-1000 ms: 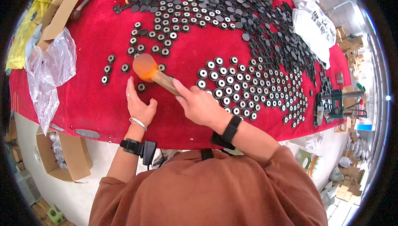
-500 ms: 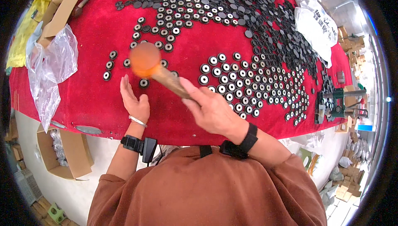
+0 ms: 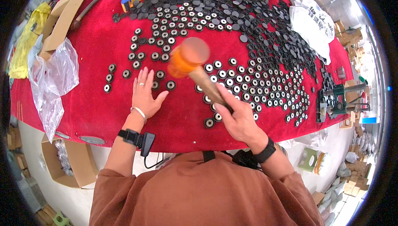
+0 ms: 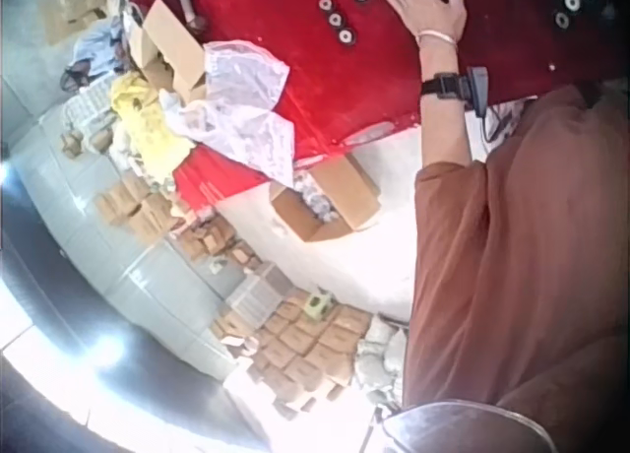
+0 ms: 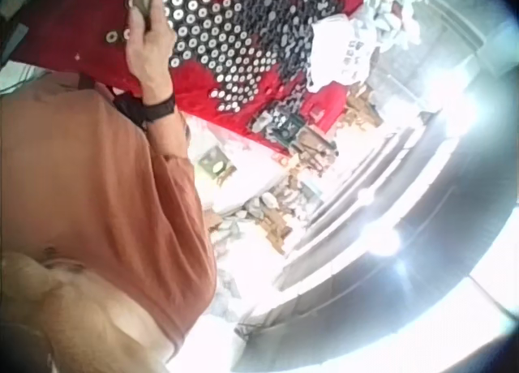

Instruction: The person is using a mallet to tap circular rubber or plastic components into place, likely assembling or finishing industrial parts.

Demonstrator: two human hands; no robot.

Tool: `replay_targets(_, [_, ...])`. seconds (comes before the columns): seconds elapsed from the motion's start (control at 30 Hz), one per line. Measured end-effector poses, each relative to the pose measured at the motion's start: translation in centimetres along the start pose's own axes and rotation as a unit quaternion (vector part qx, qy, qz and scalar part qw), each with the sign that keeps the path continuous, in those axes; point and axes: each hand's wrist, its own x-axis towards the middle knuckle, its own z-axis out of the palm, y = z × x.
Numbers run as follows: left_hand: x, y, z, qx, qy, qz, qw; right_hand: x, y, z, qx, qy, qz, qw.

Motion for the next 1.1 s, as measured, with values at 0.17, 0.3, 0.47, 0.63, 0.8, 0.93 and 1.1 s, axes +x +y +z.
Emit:
replay_targets(0.17, [2.2,4.2,4.0,0.007,-0.048,0.086,0.995,-1.3,1.2,-1.9,0.094,0.069,0.087,0.989])
replay_targets(0.3, [3.7,10.0,7.0,-0.044,-0.07,0.084,0.993,-1.4,1.9,-2.6,0.086,0.083,0.078,0.99])
replay_targets(0.47, [5.3,10.7,6.4,-0.198,-0.115,0.115,0.967,0.5,2.7,-1.6,0.021,0.054,0.045,0.997])
replay_targets(0.63, [6.8,3.3,4.0,-0.028,0.173,0.074,0.982,3.1,2.1,0.4,0.026,0.032,0.05,0.998])
replay_targets(0.8, [10.0,-0.5,2.4,0.068,-0.036,0.069,0.995,5.6,1.4,1.5,0.042,0.015,0.082,0.996])
replay_targets(0.93, [9.9,0.1,3.4,0.07,-0.088,0.067,0.991,6.6,1.4,1.4,0.063,0.033,0.084,0.994])
replay_targets(1.1, [6.0,3.6,4.2,-0.041,-0.054,0.042,0.997,6.4,2.1,1.4,0.042,0.049,0.086,0.994])
